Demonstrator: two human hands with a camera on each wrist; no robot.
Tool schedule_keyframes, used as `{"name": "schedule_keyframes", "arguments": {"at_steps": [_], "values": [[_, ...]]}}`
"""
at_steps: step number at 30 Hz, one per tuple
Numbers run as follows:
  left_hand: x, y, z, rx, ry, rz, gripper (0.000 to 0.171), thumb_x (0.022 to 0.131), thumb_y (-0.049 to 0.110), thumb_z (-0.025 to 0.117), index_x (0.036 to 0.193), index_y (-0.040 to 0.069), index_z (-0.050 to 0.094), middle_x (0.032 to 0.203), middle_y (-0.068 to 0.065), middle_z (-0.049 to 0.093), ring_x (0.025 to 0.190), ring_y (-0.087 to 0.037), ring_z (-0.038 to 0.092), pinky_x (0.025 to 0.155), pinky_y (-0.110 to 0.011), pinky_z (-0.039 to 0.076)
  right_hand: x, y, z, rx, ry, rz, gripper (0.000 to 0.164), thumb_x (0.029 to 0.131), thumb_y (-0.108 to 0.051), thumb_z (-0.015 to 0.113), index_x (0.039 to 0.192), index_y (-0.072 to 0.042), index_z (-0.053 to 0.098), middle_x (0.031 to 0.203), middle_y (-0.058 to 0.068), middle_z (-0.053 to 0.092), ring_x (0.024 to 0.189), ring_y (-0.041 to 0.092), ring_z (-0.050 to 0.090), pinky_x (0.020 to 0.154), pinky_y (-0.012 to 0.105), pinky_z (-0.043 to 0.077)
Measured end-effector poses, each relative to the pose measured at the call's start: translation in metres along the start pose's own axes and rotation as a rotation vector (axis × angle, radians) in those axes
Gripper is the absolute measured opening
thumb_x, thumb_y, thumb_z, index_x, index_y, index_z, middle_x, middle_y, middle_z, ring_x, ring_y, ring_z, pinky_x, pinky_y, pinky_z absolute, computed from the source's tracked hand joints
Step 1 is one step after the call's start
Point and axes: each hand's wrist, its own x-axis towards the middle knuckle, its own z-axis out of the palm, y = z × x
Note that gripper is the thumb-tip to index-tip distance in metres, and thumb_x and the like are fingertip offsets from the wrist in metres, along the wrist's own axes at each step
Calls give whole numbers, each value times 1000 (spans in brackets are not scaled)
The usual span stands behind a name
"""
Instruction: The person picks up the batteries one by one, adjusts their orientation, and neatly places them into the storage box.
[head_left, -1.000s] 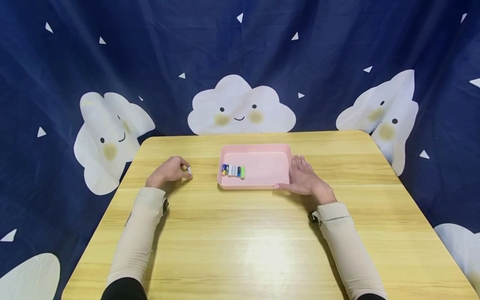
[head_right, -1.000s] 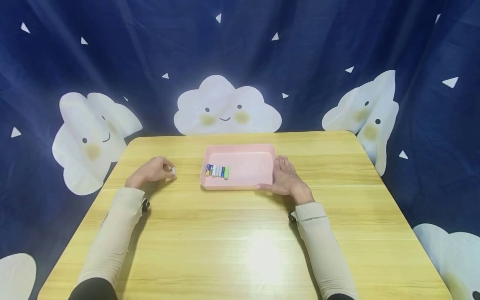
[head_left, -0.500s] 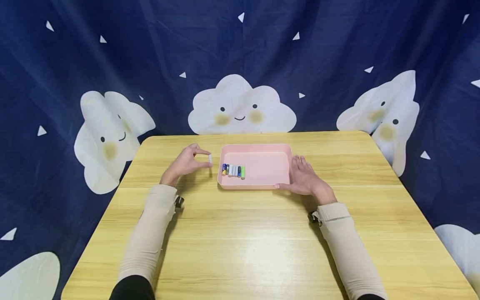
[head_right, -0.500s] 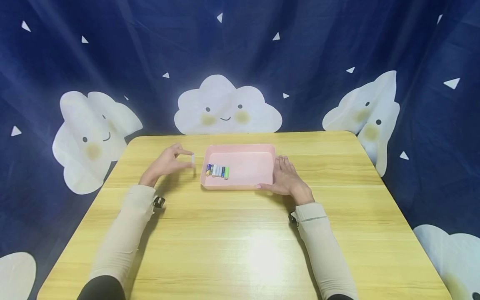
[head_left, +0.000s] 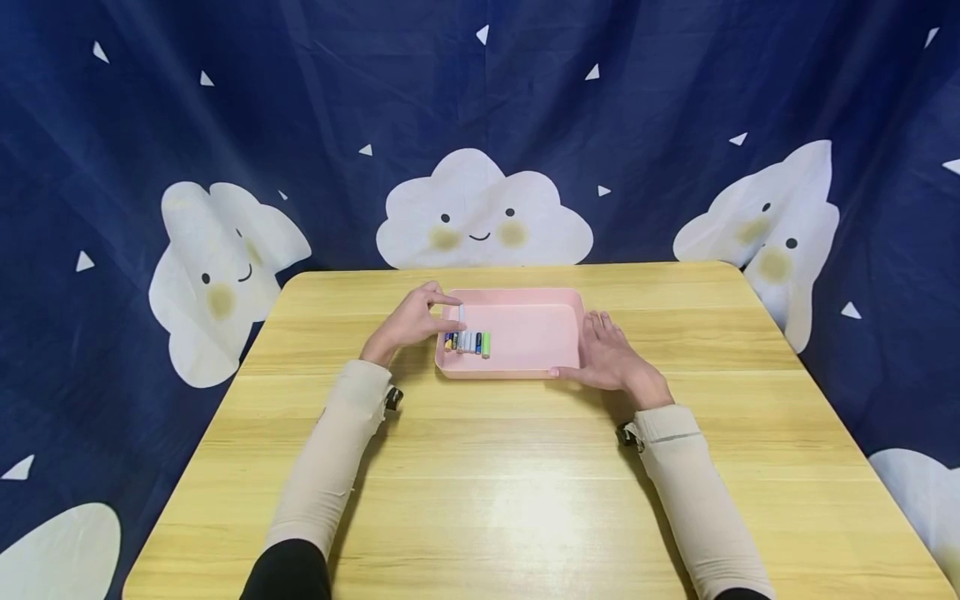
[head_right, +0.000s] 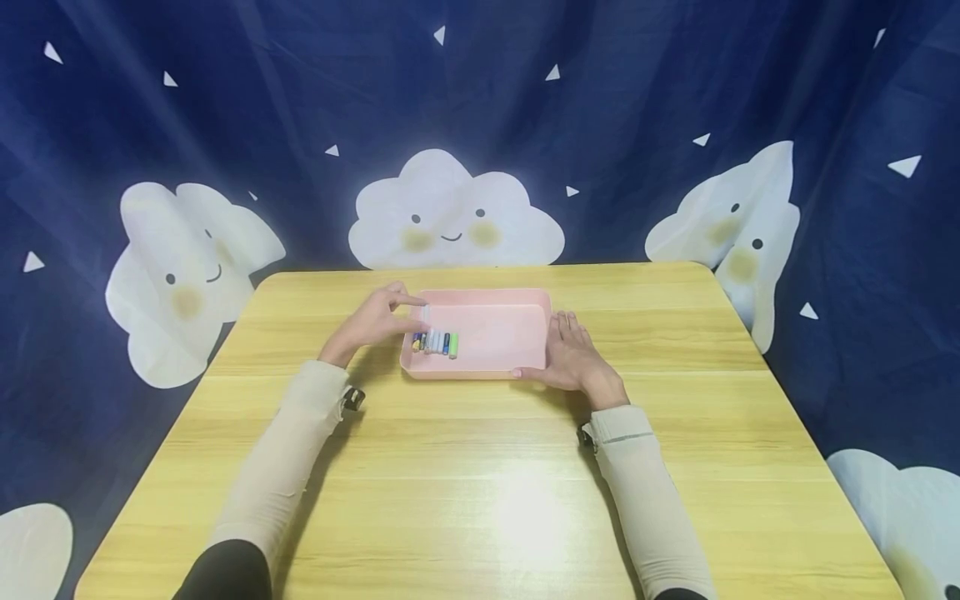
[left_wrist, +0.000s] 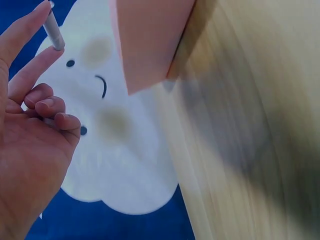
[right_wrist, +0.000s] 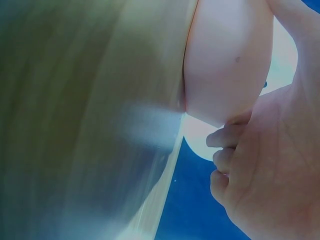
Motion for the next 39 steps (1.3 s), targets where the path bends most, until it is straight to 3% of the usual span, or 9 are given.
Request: {"name": "schedule_keyframes", "arguments": {"at_steps": [5, 10, 15, 19, 25, 34, 39], "values": [[9, 7, 15, 59, -73, 18, 55, 82, 21, 88, 127, -4, 71, 105, -23, 53, 104, -45, 51, 89, -40, 44, 0, 0, -1, -1, -3, 5, 133, 87, -80, 56, 159, 14, -2, 168, 35, -2, 158, 52, -2, 128, 62, 6], [16, 11, 28, 157, -125, 24, 53, 81, 21, 89, 126, -2, 72, 109, -21, 58, 106, -35, 55, 97, -43, 47, 0, 0, -1, 0, -4, 9, 133, 87, -80, 57, 159, 14, -3, 168, 35, -5, 158, 51, -3, 128, 61, 5], [19, 14, 42, 169, -176, -5, 52, 83, 22, 88, 127, -1, 72, 102, -18, 51, 97, -23, 54, 85, -31, 45, 0, 1, 0, -2, 1, 12, 133, 87, -80, 57, 159, 14, -3, 168, 35, -8, 158, 51, -5, 128, 61, 4], [18, 16, 50, 187, -227, -40, 53, 85, 22, 86, 130, -2, 70, 97, -13, 44, 81, -16, 53, 67, -24, 44, -1, 0, 0, 6, 1, 11, 133, 86, -80, 57, 159, 13, -3, 168, 35, -8, 158, 51, -6, 128, 62, 3], [19, 13, 59, 324, -209, 1, 52, 84, 27, 87, 127, 2, 73, 98, -15, 56, 78, -16, 39, 70, -25, 37, -1, 0, -1, 0, 1, 8, 133, 87, -80, 57, 160, 13, -3, 168, 35, -7, 158, 51, -6, 128, 62, 3], [22, 4, 67, 435, -208, 25, 46, 85, 36, 85, 120, 7, 78, 92, -9, 65, 82, -17, 46, 75, -27, 39, 0, 1, 0, -15, -5, 7, 131, 87, -79, 57, 160, 13, -2, 168, 35, -7, 158, 51, -5, 128, 62, 4], [21, 4, 68, 484, -205, 38, 41, 87, 36, 83, 118, 9, 78, 100, -8, 67, 88, -19, 54, 81, -31, 45, 0, 0, 0, -17, 1, 8, 131, 87, -79, 58, 160, 13, -1, 168, 36, -5, 158, 52, -4, 128, 62, 5]]}}
